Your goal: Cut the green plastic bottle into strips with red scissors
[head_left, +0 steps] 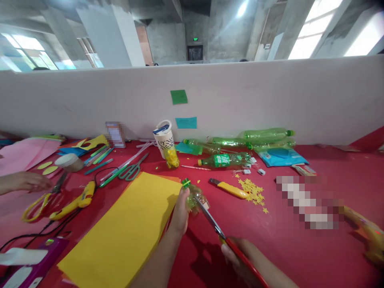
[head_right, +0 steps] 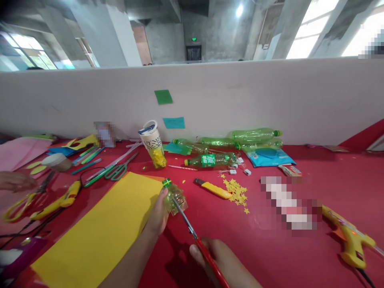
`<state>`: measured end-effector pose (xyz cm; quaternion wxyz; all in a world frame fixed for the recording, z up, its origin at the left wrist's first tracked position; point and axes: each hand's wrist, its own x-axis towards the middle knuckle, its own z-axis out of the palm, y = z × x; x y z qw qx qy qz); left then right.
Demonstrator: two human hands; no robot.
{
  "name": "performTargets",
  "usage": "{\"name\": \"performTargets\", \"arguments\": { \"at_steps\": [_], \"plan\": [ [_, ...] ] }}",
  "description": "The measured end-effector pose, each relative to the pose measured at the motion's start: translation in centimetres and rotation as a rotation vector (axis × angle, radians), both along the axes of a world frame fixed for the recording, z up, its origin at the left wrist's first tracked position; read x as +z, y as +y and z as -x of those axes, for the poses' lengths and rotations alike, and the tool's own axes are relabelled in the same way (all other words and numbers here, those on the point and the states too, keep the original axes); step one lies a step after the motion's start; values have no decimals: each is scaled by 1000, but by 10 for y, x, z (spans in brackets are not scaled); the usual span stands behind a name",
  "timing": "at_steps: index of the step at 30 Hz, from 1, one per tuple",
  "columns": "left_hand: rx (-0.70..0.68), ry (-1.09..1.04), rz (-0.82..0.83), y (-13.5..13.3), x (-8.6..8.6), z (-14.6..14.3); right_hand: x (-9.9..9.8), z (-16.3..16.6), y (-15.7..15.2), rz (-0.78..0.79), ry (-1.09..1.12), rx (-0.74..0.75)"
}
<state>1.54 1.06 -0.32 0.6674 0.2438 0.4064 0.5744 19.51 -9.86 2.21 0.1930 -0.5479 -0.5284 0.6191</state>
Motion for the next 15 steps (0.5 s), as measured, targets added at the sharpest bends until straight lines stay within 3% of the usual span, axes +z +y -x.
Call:
{"name": "performTargets", "arguments": {
  "at_steps": [3, 7, 15],
  "plan": [
    [-80, 5, 12, -3, 0, -3, 1, 5, -1, 28, -49, -79],
    [-73, 15, 12, -3, 0, -2, 3, 13, 2, 69, -107, -156],
    [23, -6, 64, -1, -1, -1, 5, 10, 6, 77, -95, -58]
  ]
}}
